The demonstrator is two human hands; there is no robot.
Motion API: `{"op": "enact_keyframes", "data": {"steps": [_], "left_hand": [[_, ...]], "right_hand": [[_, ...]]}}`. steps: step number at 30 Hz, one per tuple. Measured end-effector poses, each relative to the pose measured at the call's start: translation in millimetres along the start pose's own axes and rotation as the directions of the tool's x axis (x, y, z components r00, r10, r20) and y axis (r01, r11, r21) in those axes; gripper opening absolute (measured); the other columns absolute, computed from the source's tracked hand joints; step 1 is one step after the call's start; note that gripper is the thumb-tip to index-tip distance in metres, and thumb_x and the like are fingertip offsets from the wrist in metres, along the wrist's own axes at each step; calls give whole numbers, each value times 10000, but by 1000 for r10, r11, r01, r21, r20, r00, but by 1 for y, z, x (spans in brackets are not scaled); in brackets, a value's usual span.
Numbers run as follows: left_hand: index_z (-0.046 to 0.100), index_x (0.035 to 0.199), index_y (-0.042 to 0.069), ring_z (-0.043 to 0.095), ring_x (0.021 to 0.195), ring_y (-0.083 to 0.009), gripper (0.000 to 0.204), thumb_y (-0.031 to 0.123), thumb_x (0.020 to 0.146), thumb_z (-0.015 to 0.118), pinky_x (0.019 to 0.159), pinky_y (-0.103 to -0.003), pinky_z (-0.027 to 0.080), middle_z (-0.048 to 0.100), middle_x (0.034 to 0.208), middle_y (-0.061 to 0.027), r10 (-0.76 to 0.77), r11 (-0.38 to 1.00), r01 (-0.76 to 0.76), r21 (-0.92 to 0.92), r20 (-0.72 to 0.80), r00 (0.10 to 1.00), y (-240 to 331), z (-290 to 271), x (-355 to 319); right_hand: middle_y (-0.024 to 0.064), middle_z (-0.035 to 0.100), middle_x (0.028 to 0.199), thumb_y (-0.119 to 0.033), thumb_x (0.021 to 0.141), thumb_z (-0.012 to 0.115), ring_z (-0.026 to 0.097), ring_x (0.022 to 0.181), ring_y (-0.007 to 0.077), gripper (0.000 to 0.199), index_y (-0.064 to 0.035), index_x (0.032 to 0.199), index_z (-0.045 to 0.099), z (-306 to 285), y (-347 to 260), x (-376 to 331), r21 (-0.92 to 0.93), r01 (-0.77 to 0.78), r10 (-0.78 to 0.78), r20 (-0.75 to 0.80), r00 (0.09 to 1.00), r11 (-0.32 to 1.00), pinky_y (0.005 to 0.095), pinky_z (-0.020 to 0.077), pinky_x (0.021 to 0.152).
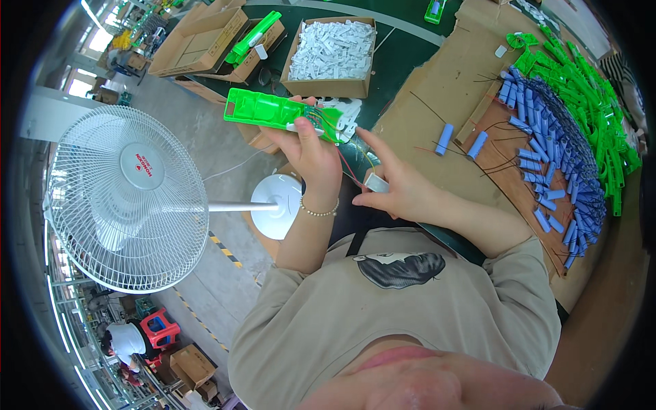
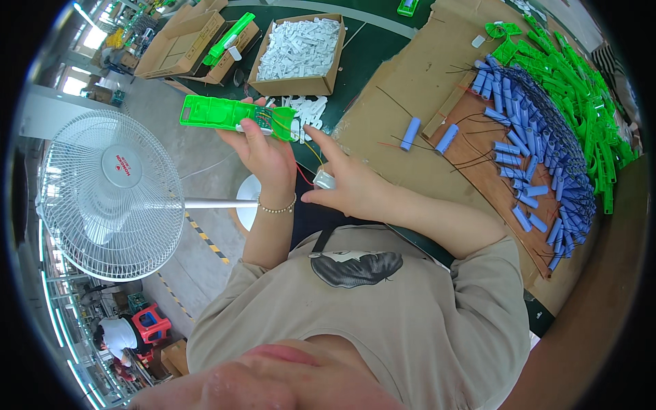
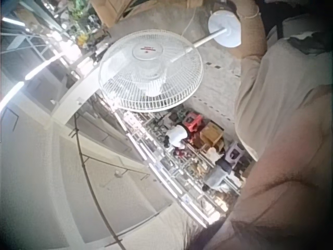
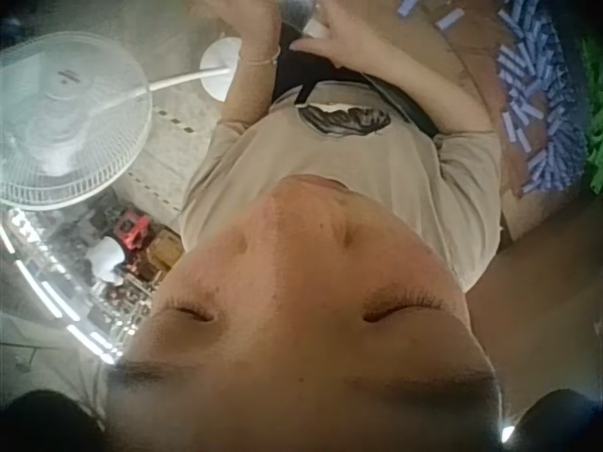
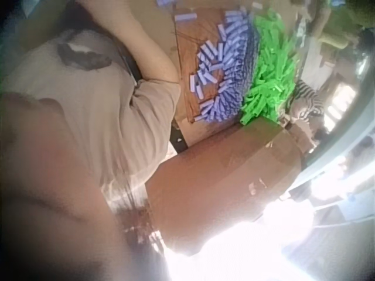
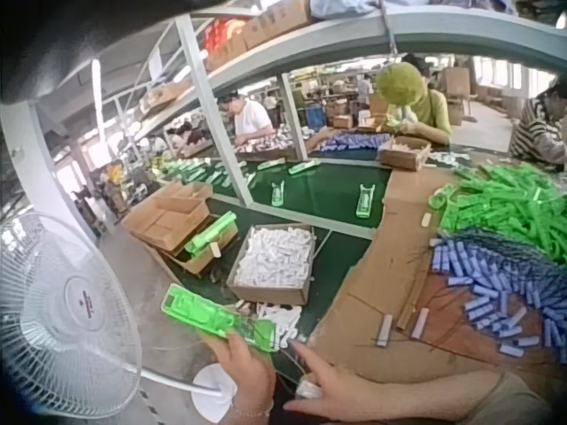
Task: The person assembles electronic devices by hand, inserting batteries and connecting wiring inside plastic casings, attaching plastic cover pieces, and placing the assembled housings onto the conveyor belt.
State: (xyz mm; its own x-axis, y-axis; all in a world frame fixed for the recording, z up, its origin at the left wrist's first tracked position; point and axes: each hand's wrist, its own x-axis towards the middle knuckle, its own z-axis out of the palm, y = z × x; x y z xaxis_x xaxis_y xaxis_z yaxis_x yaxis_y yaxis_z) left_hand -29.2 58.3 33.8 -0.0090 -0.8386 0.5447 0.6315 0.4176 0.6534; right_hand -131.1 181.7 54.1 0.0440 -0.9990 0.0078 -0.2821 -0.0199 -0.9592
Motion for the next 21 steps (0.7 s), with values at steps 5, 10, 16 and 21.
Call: {"op": "enact_keyframes", "data": {"steps": [5, 10, 16, 21], "left_hand": [[151, 1429, 98, 499, 1075, -230, 540, 139, 967, 427, 925, -396, 436, 436, 1227, -150, 26, 962, -74, 264, 179, 984, -11, -20, 0], [240, 1376, 10, 539, 961, -181, 486, 106, 936, 423, 852, -321, 455, 498, 1137, -129, -230, 948, 127, 293, 352, 907, 0, -15, -13], [276, 1360, -10, 546, 873, -154, 474, 68, 902, 370, 783, -297, 458, 522, 1086, -110, -466, 884, 391, 256, 543, 699, 14, -4, -34], [285, 1362, -25, 541, 952, -163, 494, 47, 886, 393, 863, -302, 435, 521, 1130, -112, -524, 849, 463, 256, 531, 666, 6, -10, -42]], "right_hand": [[43, 587, 739, -72, 855, 580, 471, 461, 65, 698, -139, 1449, 218, -23, -29, -15, 341, 52, -42, -36, 998, 939, 221, 385, 411], [241, 598, 1132, -103, 826, 527, 669, 671, 214, 584, 25, 1364, 336, -68, -26, -12, 822, 83, -300, 110, 948, 563, 280, 522, 566], [232, 645, 950, -150, 904, 496, 665, 596, 213, 310, 66, 1124, 532, -85, -22, -7, 624, 79, -203, 130, 971, 777, 293, 531, 557], [105, 600, 532, -264, 947, 529, 524, 359, 125, 327, 41, 856, 606, -82, -12, 4, 461, -120, 55, 153, 987, 879, 220, 391, 349]]}}
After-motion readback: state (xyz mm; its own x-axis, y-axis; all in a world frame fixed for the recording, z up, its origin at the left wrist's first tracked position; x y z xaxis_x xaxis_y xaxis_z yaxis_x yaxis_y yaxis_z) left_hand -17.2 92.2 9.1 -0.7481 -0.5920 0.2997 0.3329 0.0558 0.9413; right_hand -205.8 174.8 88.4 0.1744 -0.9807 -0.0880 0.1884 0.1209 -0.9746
